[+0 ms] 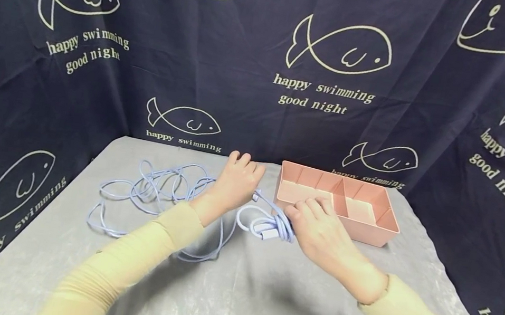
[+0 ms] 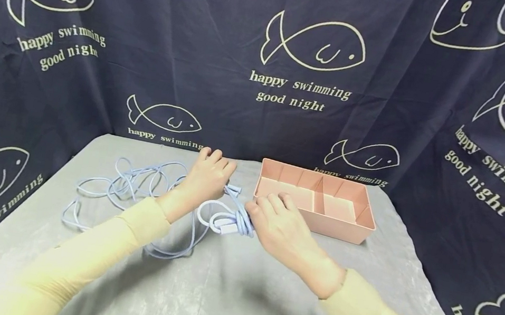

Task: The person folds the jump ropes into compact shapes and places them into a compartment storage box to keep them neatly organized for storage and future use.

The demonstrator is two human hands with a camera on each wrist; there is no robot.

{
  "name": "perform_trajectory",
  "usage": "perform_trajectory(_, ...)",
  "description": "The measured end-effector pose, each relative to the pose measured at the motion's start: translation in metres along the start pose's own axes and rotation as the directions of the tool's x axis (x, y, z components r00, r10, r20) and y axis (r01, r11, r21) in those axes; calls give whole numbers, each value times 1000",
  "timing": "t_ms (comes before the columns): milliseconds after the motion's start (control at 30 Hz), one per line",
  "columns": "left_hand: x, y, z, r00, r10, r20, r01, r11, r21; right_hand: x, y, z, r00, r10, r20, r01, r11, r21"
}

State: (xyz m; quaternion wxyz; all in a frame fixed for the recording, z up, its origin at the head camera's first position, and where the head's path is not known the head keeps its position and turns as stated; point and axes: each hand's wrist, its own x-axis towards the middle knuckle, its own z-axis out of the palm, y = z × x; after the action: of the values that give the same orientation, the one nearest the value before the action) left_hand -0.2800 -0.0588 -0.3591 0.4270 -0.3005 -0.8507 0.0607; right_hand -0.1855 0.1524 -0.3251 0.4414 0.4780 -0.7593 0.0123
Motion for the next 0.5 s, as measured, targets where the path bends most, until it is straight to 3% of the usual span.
perform_trajectory(167,-7,-2,6,1000,-3,14,3,1000,2,4,-1,-10,998,54,22,-55,998,24)
perform_trajectory(267,-12,-2,8,999,-12,43,12,1000,11,5,-2,-15,986,152,69,-156,985,67)
perform_trajectory(367,-17,-1,10,995,-28,99,26,999,23,6,-1,-19,962,254,103,-264,959,100)
perform_trajectory(500,-25,6,11,976,-13,218,5,999,35,7,3,-19,957,289,26,-289,947,141)
